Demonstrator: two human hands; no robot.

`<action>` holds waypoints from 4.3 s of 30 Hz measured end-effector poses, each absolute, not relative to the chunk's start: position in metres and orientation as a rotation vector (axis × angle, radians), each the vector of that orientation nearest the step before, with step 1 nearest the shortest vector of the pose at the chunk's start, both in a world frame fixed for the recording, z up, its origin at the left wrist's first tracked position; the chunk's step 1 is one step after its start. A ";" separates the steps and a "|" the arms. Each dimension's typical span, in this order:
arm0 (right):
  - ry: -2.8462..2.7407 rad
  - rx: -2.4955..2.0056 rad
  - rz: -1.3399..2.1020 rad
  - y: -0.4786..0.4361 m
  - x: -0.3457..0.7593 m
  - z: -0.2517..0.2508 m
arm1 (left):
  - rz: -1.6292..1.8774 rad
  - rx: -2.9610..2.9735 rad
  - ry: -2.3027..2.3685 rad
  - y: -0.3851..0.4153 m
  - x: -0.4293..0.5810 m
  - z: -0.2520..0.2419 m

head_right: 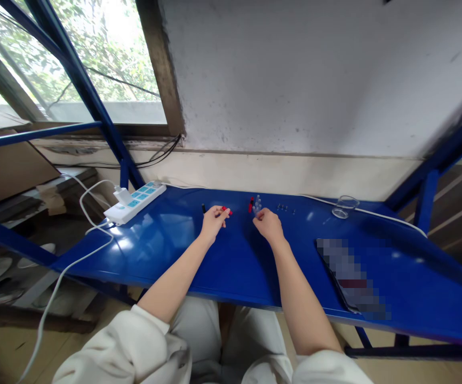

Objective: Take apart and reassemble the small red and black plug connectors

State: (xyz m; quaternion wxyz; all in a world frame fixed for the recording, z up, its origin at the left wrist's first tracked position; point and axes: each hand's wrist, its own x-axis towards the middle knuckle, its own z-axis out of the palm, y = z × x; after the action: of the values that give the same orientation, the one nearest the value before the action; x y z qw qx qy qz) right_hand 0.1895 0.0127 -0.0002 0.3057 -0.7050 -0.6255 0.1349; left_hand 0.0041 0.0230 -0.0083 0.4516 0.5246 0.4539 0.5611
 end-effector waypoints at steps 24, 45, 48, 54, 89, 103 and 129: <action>-1.614 -2.082 0.271 0.021 0.192 -0.017 | 0.969 2.107 1.539 0.060 0.064 -0.023; -1.884 -2.206 0.299 0.007 0.184 0.004 | 1.439 1.762 1.874 0.012 -0.039 0.017; -2.025 -2.026 0.311 0.005 0.177 0.003 | 1.358 1.730 1.951 0.017 -0.044 0.013; -2.131 -1.673 0.297 0.001 0.162 0.002 | 1.173 1.825 1.935 0.030 -0.041 -0.001; -1.679 -1.190 0.584 -0.004 0.140 0.002 | 1.182 1.296 0.766 0.015 -0.008 0.005; -1.782 -1.200 0.425 -0.004 0.143 0.001 | 1.200 1.363 0.893 0.016 -0.007 0.001; -1.756 -1.160 0.562 0.001 0.139 -0.005 | 1.310 1.370 1.024 0.016 -0.011 0.002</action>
State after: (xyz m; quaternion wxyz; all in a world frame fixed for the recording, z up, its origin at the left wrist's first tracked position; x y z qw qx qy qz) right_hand 0.1386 0.0007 -0.0050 0.4630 -0.4720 -0.7146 0.2286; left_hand -0.0111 0.0163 0.0022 0.4738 0.5601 0.4184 0.5356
